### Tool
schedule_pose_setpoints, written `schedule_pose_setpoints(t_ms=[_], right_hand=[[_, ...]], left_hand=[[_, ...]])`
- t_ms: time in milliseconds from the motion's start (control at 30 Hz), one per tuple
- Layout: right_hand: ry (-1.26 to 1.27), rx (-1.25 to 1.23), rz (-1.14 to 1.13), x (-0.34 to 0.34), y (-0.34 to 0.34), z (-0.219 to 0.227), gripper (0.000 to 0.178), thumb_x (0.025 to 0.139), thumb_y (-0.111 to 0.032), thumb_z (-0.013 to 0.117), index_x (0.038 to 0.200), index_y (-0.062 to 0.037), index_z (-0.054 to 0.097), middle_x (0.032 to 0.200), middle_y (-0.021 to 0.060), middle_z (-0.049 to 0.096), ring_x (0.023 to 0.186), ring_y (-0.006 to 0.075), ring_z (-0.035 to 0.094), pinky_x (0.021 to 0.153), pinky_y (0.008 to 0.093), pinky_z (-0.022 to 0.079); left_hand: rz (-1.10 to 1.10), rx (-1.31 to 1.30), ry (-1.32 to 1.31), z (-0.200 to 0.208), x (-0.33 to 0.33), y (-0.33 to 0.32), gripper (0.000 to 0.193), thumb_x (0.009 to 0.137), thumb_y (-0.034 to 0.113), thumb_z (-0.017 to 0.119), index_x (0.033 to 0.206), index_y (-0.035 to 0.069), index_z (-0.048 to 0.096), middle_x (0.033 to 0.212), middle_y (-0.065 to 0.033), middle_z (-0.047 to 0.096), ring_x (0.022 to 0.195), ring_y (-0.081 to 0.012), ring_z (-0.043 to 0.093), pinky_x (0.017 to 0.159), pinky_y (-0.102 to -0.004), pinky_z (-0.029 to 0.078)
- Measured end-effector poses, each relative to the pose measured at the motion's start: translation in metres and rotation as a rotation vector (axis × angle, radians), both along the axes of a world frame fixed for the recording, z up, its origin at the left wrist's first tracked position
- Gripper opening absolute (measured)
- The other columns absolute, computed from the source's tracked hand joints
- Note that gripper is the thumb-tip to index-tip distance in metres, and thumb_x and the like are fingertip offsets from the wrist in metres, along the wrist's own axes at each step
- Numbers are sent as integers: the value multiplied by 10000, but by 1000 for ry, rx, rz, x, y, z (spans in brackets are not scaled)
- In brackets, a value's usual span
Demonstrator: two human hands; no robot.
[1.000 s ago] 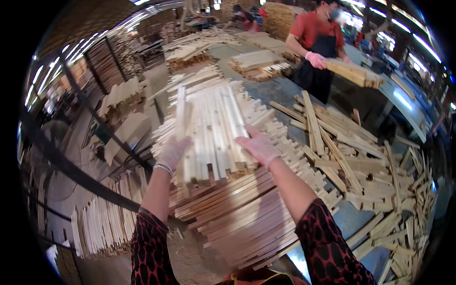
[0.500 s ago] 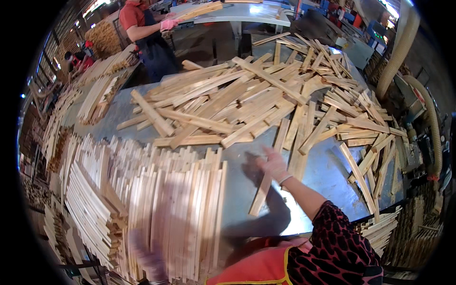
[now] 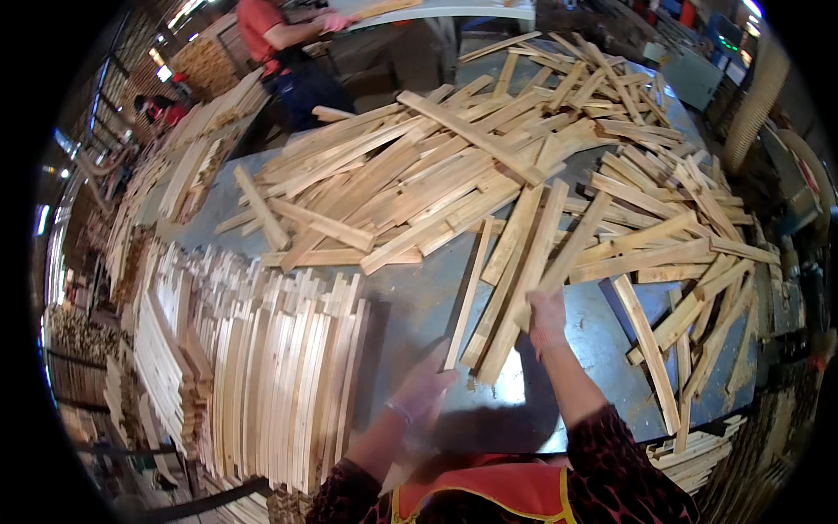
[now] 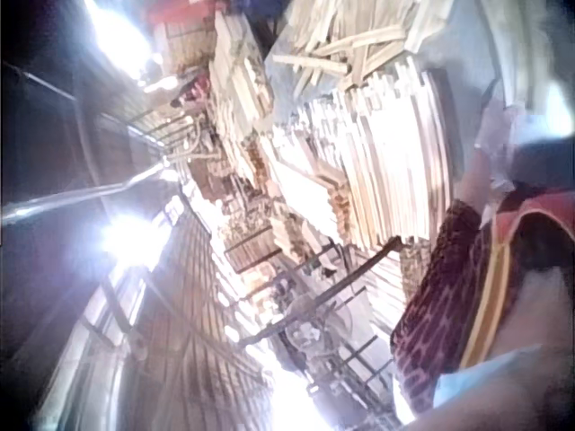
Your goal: The person picks up thin wooden planks from a large pile on a metal table and stacks them neatly into a growing pile. The person repeatedly grabs handfuls of planks, aligns them, and places them onto the stack, occasionally adjusting the pile to keep it organized.
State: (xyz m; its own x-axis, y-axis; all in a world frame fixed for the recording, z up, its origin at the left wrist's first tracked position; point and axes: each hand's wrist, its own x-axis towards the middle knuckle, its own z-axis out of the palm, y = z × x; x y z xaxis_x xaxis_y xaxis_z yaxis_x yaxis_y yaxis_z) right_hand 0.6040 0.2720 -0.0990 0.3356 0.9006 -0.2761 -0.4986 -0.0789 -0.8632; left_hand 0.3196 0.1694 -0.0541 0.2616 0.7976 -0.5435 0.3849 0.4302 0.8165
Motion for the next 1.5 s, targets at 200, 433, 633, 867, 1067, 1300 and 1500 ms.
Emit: schedule_pose_setpoints(t_ms=[200,433,633,867,1067,1300,1500], right_hand=[[169,-309,550,-62,-183,17,629,946,-162,675,1524,-42,456,1365,181,649,1257,297,648,1020,394,549],[-579,-294,1583,-131,-200,47,639,956,-375,734,1452,-17,547,1254,179,703,1127,281,672,1000,391,530],[-343,-402,1070,-183,-169,2,649,979,-221,642,1569,-87,406,1236,134,697,994,245,685,741,355,593],[-702,-147,1163,-213,-184,-22,642,956,-201,571,1558,-75,388,1236,256,694,1068,398,718,842,463,609],[-985,-168,1263,-253,-189,27,597,959,-289,607,1466,-37,418,1168,378,671,1108,558,643,970,579,512],[-1146,689,1201,-185,-75,43,418,855,-138,614,1269,-86,602,1083,221,684,1031,436,671,906,537,548],[-1972,576,1268,-83,31,59,495,831,-355,745,1291,-186,678,1155,92,712,1151,325,643,1017,493,461]], left_hand=[[426,-367,-948,31,-4,-91,786,993,186,739,1670,104,349,1411,-81,626,1256,-238,619,1056,-392,542],[462,-78,-295,-20,-54,-153,910,804,40,807,1620,100,409,1418,-108,620,1255,-201,601,1032,-345,527],[375,114,-32,-36,-94,-180,763,878,146,770,1577,95,468,1228,-83,735,1064,-181,699,938,-322,560],[325,-84,267,-10,-129,-188,584,853,304,709,1396,101,643,1347,-214,694,1189,-372,696,968,-503,566],[76,124,981,15,-129,-162,634,1003,480,636,1488,88,520,1284,-231,679,1192,-395,670,970,-503,557],[35,453,1372,31,-129,-142,569,939,384,720,1393,95,534,1305,-135,622,1181,-327,658,929,-500,539],[-34,417,1411,19,-168,-139,514,969,361,661,1382,92,514,1097,-90,717,1112,-285,690,912,-460,522]])
